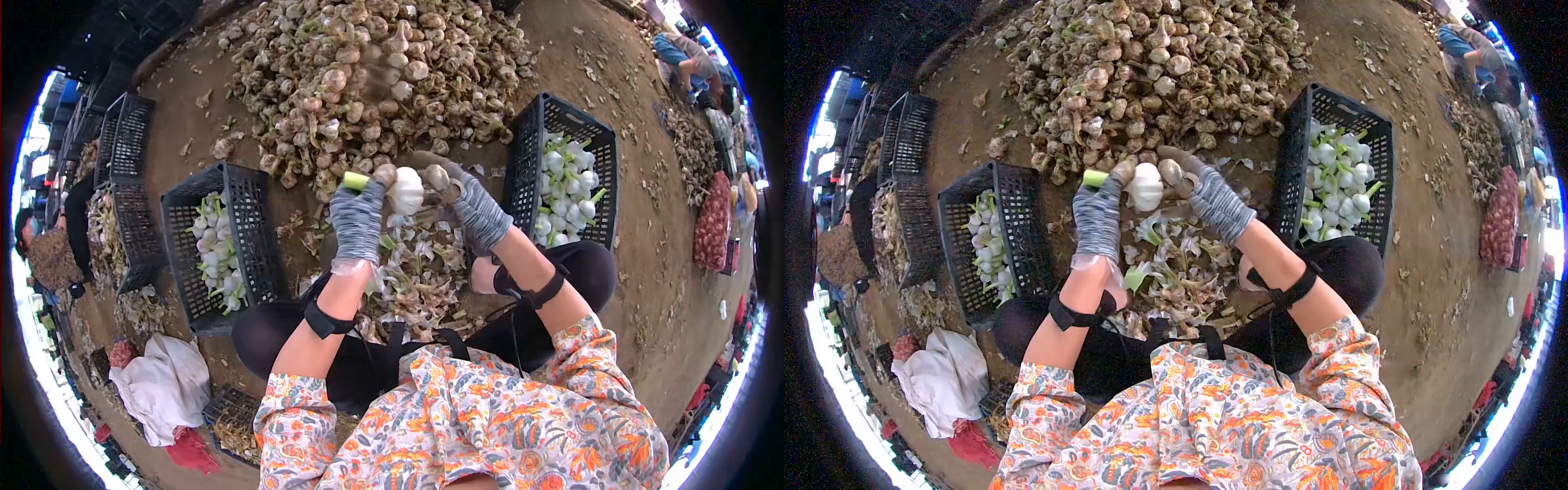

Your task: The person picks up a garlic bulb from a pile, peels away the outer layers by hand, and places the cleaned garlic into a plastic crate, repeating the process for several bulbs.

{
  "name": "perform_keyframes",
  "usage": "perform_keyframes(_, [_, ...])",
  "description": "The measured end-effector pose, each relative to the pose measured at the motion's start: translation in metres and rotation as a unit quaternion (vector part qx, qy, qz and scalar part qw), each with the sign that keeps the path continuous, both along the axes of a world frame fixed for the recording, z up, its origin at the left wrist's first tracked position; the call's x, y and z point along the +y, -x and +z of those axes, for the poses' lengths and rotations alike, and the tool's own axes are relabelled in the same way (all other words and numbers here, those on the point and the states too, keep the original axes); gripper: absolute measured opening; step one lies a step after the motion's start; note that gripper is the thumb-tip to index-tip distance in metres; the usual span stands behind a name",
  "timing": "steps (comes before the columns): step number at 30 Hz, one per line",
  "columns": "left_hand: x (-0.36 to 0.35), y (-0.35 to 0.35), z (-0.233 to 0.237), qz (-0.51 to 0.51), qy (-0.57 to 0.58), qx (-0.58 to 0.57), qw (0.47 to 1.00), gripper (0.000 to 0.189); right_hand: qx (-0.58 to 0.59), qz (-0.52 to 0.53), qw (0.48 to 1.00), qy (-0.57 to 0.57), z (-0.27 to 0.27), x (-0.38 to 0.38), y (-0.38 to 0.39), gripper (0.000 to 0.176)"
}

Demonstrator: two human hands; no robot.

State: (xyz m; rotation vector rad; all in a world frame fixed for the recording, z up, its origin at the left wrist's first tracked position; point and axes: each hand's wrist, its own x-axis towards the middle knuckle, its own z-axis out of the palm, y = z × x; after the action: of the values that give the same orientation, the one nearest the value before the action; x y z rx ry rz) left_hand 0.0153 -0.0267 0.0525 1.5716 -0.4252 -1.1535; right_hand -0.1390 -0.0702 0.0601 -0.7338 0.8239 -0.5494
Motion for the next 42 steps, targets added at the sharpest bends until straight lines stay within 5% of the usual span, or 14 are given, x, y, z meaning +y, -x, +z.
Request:
perform_keyframes(2, [0.005, 0.0, -0.001, -0.142, 0.003, -0.236, 0.961, 0.032, -0.097, 0.006, 0.993, -0.074, -0.008, 0.012, -0.004, 0.057])
perform_keyframes(4, [0.002, 0.002, -0.012, -0.134, 0.123, -0.207, 0.961, 0.034, -0.073, -0.003, 0.995, -0.066, -0.031, 0.015, -0.002, 0.051])
perform_keyframes(6, [0.01, 0.002, 0.008, -0.077, 0.027, 0.056, 0.995, 0.049, -0.248, -0.086, 0.946, -0.191, -0.052, 0.012, 0.012, 0.048])
perform_keyframes(12, [0.011, -0.016, 0.01, 0.112, -0.021, 0.262, 0.958, 0.04, -0.365, -0.441, 0.796, -0.197, -0.078, 0.004, 0.078, 0.04])
perform_keyframes(17, [0.021, -0.004, 0.006, 0.102, -0.042, 0.317, 0.942, 0.034, -0.513, -0.349, 0.772, -0.14, -0.098, 0.011, 0.076, 0.039])
perform_keyframes(23, [0.035, 0.01, -0.007, 0.039, -0.062, 0.35, 0.934, 0.032, 0.141, -0.15, 0.977, 0.058, -0.189, -0.052, -0.046, 0.029])
perform_keyframes(26, [0.032, 0.002, -0.01, 0.056, -0.069, 0.337, 0.937, 0.032, 0.389, 0.007, 0.822, 0.416, -0.246, -0.087, -0.113, 0.036])
perform_keyframes(27, [0.029, -0.003, -0.007, 0.065, -0.081, 0.355, 0.929, 0.031, 0.478, 0.008, 0.688, 0.546, -0.262, -0.098, -0.132, 0.038])
perform_keyframes(32, [0.026, -0.016, -0.013, 0.11, -0.133, 0.372, 0.912, 0.033, 0.657, 0.169, 0.541, 0.497, -0.257, -0.136, -0.19, 0.029])
perform_keyframes(34, [0.031, -0.018, -0.027, 0.088, -0.105, 0.359, 0.923, 0.032, 0.618, 0.135, 0.615, 0.471, -0.239, -0.141, -0.193, 0.018])
perform_keyframes(36, [0.032, -0.013, -0.031, 0.11, -0.074, 0.289, 0.948, 0.03, 0.579, 0.102, 0.52, 0.619, -0.279, -0.148, -0.178, 0.019])
perform_keyframes(37, [0.026, -0.013, -0.019, 0.138, -0.052, 0.275, 0.95, 0.028, 0.603, 0.227, 0.578, 0.5, -0.254, -0.15, -0.172, 0.035])
perform_keyframes(40, [0.026, -0.023, -0.037, 0.114, -0.024, 0.136, 0.984, 0.024, 0.583, 0.117, 0.707, 0.383, -0.233, -0.137, -0.139, 0.035])
perform_keyframes(42, [0.026, -0.026, -0.011, 0.173, 0.002, 0.239, 0.955, 0.027, 0.288, -0.006, 0.918, 0.273, -0.235, -0.126, -0.107, 0.033])
